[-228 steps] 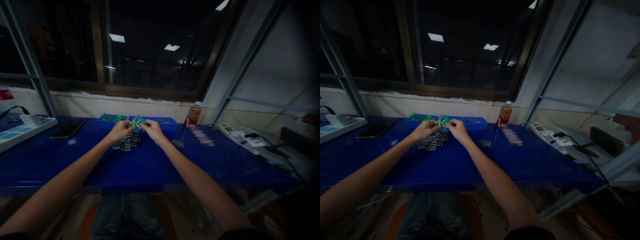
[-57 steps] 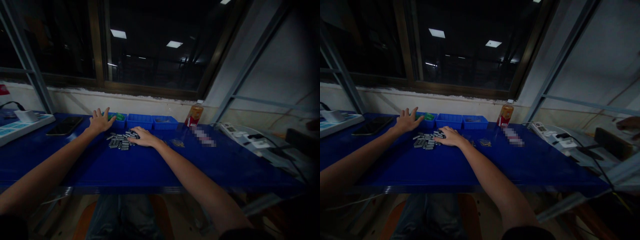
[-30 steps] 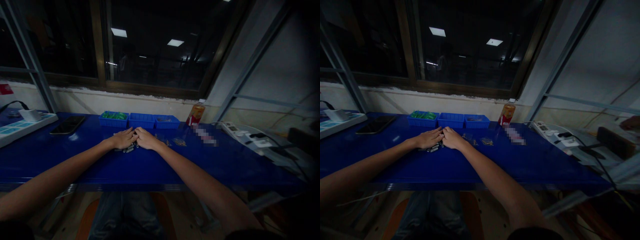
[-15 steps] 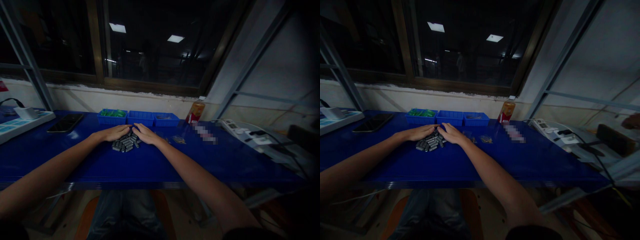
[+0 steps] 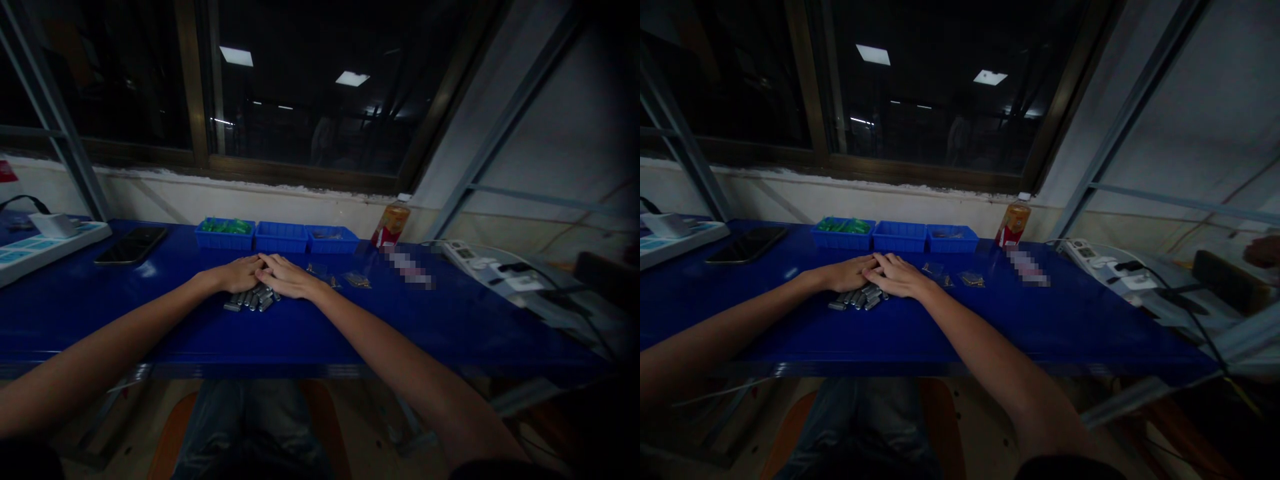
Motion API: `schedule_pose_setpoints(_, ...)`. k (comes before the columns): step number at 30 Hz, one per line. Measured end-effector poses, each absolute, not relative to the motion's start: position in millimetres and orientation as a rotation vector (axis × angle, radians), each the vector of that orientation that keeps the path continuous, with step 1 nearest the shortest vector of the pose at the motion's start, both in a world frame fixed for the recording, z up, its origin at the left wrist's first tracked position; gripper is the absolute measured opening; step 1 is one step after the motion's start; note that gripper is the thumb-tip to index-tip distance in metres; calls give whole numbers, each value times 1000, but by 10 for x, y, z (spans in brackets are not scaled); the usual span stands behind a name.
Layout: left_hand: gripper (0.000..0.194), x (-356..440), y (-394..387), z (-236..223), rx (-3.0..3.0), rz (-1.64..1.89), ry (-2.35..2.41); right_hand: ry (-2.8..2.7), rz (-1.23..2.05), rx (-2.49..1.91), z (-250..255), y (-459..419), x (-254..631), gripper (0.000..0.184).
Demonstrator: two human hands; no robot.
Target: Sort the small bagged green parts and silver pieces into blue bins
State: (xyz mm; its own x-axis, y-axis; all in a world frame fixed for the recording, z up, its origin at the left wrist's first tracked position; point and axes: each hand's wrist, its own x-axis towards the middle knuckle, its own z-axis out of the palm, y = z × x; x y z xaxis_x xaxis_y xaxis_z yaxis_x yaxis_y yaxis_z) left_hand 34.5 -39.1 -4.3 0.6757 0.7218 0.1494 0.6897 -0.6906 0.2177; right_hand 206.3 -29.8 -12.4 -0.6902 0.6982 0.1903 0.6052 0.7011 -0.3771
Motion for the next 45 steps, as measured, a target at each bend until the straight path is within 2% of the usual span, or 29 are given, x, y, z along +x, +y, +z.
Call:
schedule_pose_setpoints(8, 36, 175, -330, 171, 2681, 305, 1192, -2386, 676, -970, -6, -226, 2064, 64)
schedule_pose_setpoints(16, 38, 88, -248, 115, 2781, 357, 1058, -2373, 642, -954, -20, -200, 2076, 58)
schedule_pose_setpoints(24, 21, -34, -181, 84, 2825, 300, 1319, -2349, 681, -966, -59, -151, 2078, 56)
schedule_pose_setpoints(33, 22, -3, -140, 37, 2702, 461, 1392, -2274, 789, -816, -7, -243, 2018, 45)
schedule_pose_setpoints(36, 21, 39, -156, 38, 2708, 554, 1353, -2266, 695, -823, 11, -267, 1997, 41)
schedule_pose_setpoints(42, 19, 158, -254, 105, 2658, 869, 1257, -2241, 200, -951, -11, -206, 2023, 27)
schedule_pose_setpoints(45, 16, 214, -309, 146, 2624, 1005, 1211, -2264, 113, -925, -2, -189, 2055, 21)
